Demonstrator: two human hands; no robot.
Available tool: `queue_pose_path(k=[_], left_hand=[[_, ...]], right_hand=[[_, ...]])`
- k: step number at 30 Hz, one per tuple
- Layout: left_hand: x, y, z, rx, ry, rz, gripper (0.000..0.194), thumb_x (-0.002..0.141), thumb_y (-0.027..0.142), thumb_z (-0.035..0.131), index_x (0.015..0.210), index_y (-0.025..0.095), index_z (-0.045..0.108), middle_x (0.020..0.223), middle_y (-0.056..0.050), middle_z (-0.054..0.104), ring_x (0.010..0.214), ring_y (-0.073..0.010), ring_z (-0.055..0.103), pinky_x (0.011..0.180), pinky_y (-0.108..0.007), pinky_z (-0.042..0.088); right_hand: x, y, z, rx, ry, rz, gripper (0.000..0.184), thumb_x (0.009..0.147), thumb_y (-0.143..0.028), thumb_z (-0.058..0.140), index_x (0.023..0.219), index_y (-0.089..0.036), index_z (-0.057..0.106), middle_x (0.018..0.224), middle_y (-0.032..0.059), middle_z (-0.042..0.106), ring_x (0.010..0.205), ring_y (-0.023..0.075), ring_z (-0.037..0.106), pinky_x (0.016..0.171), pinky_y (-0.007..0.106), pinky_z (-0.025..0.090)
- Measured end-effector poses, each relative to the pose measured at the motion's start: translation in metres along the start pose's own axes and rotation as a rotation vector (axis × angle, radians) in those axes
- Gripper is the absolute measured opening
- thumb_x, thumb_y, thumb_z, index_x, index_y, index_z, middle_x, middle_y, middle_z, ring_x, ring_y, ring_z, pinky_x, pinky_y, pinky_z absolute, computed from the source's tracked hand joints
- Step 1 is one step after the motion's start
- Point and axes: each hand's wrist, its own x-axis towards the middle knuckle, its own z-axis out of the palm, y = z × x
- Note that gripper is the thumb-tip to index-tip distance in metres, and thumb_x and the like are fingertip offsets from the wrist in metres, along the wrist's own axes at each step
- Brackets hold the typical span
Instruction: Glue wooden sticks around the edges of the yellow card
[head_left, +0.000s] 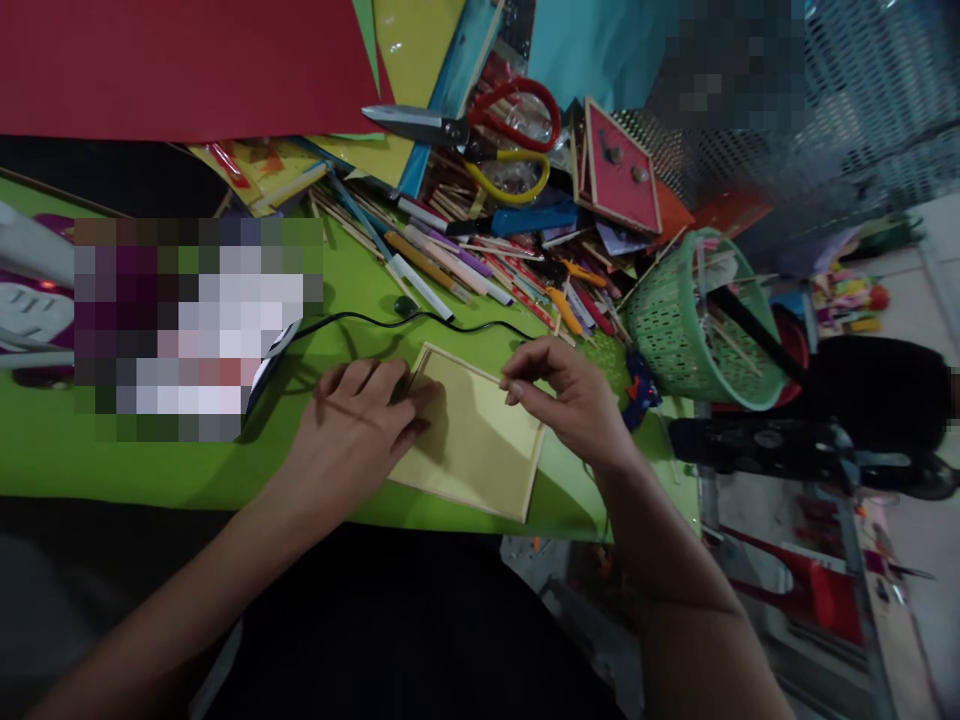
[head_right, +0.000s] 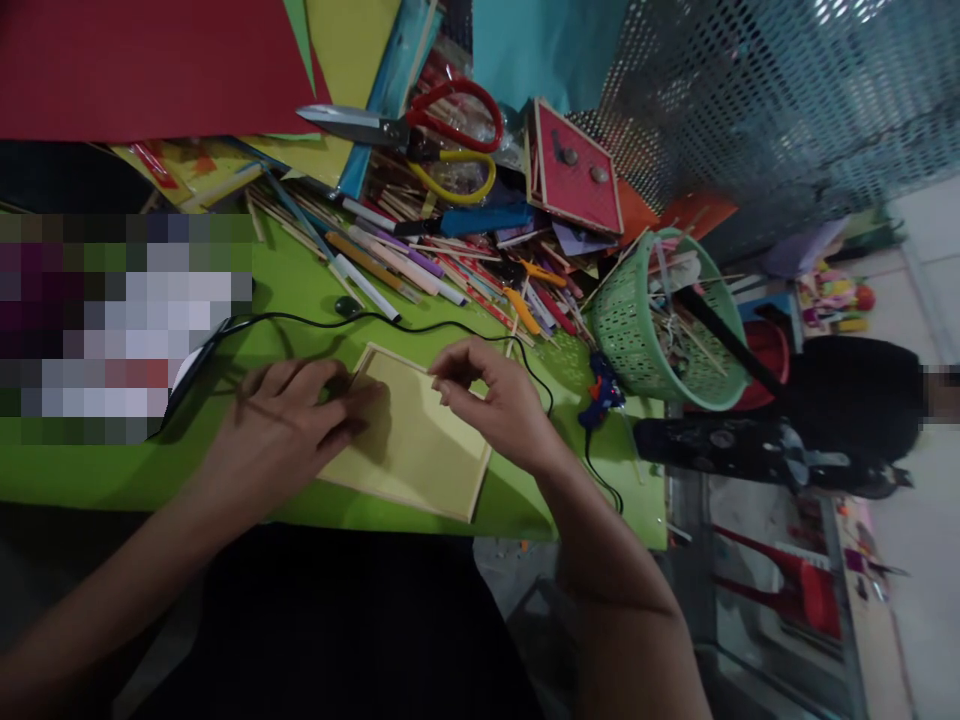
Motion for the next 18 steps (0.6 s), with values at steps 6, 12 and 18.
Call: queue_pose_path(k=[6,12,18], left_hand=[[-0.002,-0.002,0.003,0.003,0.051,0.038,0.016,0.096,0.025,0.066,0.107,0.025,0.078,0.120,-0.012,0.070,0.106,-0.0321,0.063,0.091,-0.050,0.052],[-0.002,-0.003,0.004,-0.005,0.032,0.017,0.015,0.100,0.029,0.062,0.106,0.027,0.077,0.122,-0.012,0.070,0.107,-0.0314,0.063,0.093,-0.051,0.052],[-0.001,-0.001,0.002,0.005,0.053,0.023,0.014,0.097,0.027,0.067,0.107,0.026,0.076,0.119,-0.012,0.070,0.103,-0.0306,0.064,0.089,-0.049,0.053]], right_hand=[[0.020,0.011,0.017,-0.354,-0.053,-0.188,0.014,0.099,-0.018,0.063,0.101,-0.021,0.076,0.096,0.0044,0.077,0.091,0.0191,0.070,0.081,0.032,0.052],[0.043,0.019,0.039,-0.655,-0.130,-0.226,0.018,0.106,-0.025,0.056,0.107,-0.021,0.074,0.106,0.0080,0.075,0.099,0.0220,0.068,0.085,0.033,0.049],[0.053,0.020,0.050,-0.817,-0.138,-0.289,0.017,0.107,-0.026,0.056,0.105,-0.020,0.072,0.102,0.0086,0.074,0.093,0.0229,0.064,0.079,0.034,0.043]])
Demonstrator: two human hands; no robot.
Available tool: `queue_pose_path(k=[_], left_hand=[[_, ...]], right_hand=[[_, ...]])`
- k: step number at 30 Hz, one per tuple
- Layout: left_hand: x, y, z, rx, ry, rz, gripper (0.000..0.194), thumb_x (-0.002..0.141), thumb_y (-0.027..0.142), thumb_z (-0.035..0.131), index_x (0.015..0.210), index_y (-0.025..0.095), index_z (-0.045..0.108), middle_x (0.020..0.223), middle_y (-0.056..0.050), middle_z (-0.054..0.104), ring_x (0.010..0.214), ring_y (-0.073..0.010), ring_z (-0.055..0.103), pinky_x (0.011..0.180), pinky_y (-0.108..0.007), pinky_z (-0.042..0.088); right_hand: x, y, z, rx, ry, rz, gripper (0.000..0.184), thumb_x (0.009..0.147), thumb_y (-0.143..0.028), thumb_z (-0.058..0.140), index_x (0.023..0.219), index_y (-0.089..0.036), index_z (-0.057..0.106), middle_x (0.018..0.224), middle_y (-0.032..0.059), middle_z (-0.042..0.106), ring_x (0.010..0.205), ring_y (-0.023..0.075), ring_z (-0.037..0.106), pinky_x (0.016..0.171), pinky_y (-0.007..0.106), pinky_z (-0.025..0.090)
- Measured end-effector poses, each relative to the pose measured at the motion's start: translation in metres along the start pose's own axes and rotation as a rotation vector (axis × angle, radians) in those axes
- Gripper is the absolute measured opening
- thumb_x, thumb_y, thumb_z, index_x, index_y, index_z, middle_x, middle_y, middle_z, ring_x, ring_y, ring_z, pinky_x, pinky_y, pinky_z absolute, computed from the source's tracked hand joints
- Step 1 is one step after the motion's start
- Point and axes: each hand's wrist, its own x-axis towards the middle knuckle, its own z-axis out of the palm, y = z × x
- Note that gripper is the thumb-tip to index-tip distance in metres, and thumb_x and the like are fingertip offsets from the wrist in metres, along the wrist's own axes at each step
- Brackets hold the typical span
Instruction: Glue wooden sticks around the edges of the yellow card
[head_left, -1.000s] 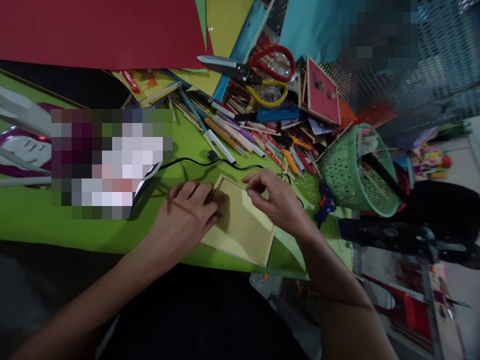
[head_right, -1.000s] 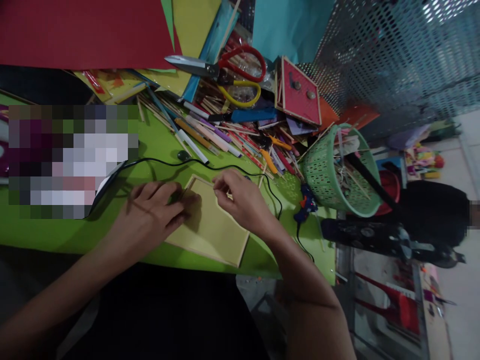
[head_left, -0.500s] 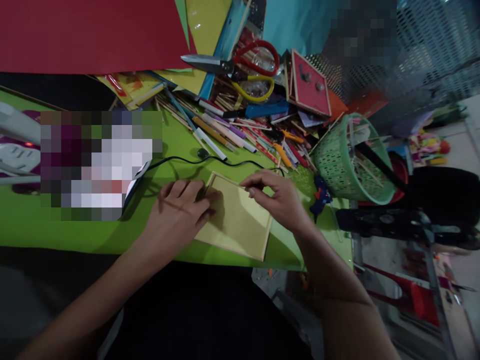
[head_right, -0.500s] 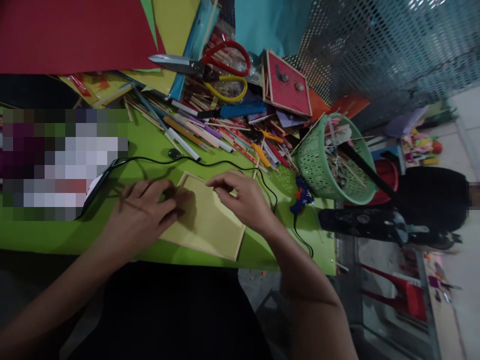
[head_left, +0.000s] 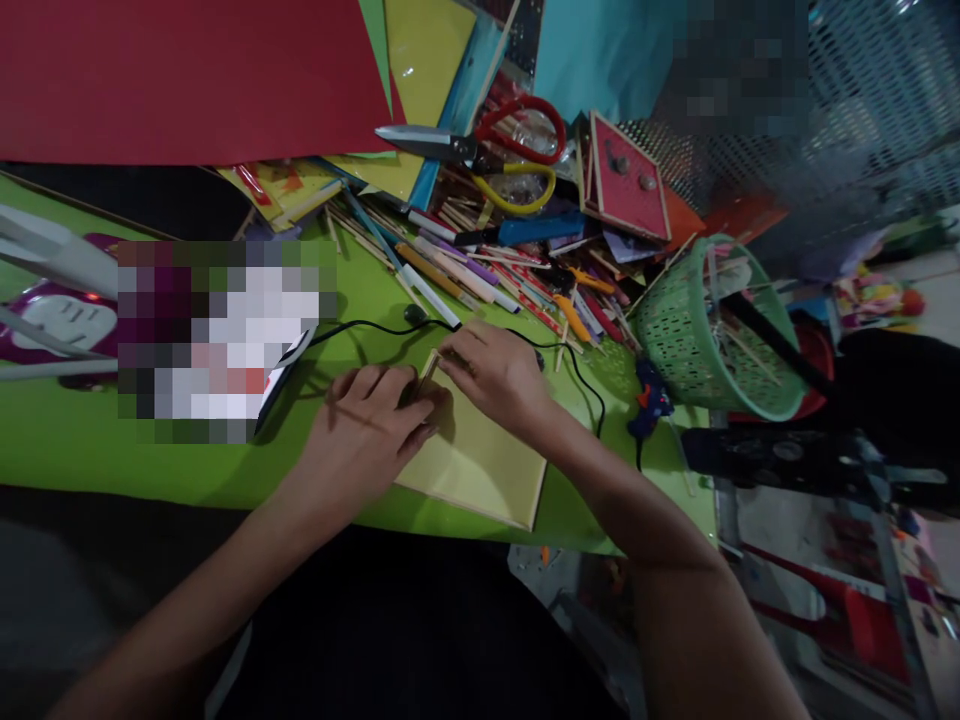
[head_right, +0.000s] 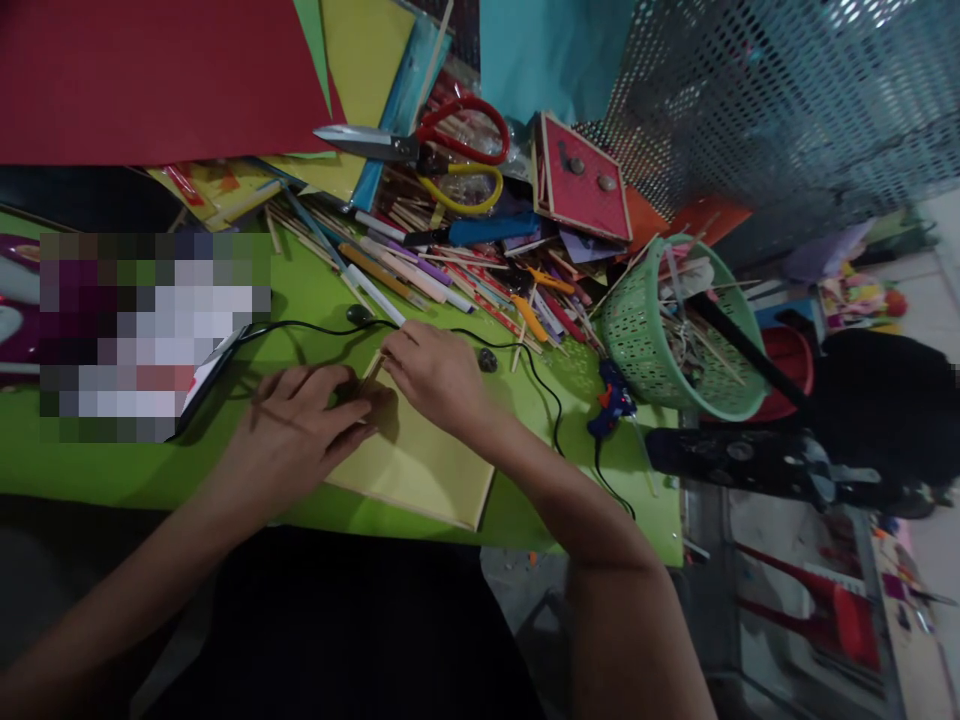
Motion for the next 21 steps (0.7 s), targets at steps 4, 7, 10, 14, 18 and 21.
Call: queue_pose_path(k=[4,7,10,14,18,21], left_hand=[[-0.001,-0.001,0.000,-0.020,-0.024,-0.008,0.016,0.098,0.027,0.065,0.110,0.026,0.076,0.122,-0.012,0.069,0.105,-0.0311,0.064,0.090,-0.049,0.053],[-0.002,-0.002,0.001,-0.063,0.000,-0.029,0.022,0.097,0.026,0.066,0.117,0.024,0.076,0.121,-0.013,0.070,0.107,-0.0318,0.065,0.092,-0.049,0.053],[-0.003,-0.003,0.004,-0.091,0.041,-0.058,0.033,0.100,0.026,0.061,0.131,0.021,0.071,0.119,-0.013,0.072,0.106,-0.0315,0.065,0.092,-0.048,0.053],[-0.006,-0.005,0.007,-0.131,0.086,-0.156,0.035,0.106,0.028,0.051,0.134,0.019,0.068,0.122,-0.013,0.073,0.106,-0.0294,0.066,0.094,-0.045,0.053],[-0.007,-0.007,0.008,-0.153,0.120,-0.245,0.036,0.108,0.030,0.046,0.135,0.020,0.067,0.122,-0.012,0.074,0.109,-0.0288,0.067,0.098,-0.044,0.053],[-0.007,-0.007,0.007,-0.139,0.130,-0.272,0.035,0.107,0.030,0.046,0.131,0.021,0.069,0.121,-0.011,0.075,0.108,-0.0289,0.067,0.099,-0.045,0.052]], right_hand=[[0.002,0.001,0.000,0.015,0.050,-0.012,0.019,0.107,-0.024,0.054,0.102,-0.019,0.072,0.100,0.0088,0.074,0.091,0.0224,0.063,0.079,0.034,0.041],[0.005,0.002,-0.002,0.073,0.073,0.001,0.017,0.107,-0.024,0.056,0.102,-0.019,0.072,0.102,0.0086,0.074,0.093,0.0219,0.064,0.081,0.033,0.041],[0.012,0.004,-0.007,0.084,0.036,-0.010,0.019,0.106,-0.022,0.055,0.102,-0.019,0.074,0.102,0.0082,0.075,0.094,0.0219,0.064,0.080,0.033,0.041],[0.029,0.008,-0.014,0.001,-0.068,-0.105,0.022,0.106,-0.021,0.054,0.101,-0.020,0.075,0.102,0.0077,0.075,0.092,0.0220,0.064,0.076,0.034,0.038],[0.043,0.008,-0.019,-0.120,-0.147,-0.189,0.021,0.105,-0.018,0.053,0.101,-0.021,0.074,0.099,0.0069,0.074,0.086,0.0215,0.062,0.072,0.034,0.034],[0.048,0.004,-0.020,-0.177,-0.192,-0.225,0.022,0.103,-0.013,0.051,0.101,-0.019,0.072,0.098,0.0079,0.073,0.084,0.0216,0.060,0.071,0.035,0.034]])
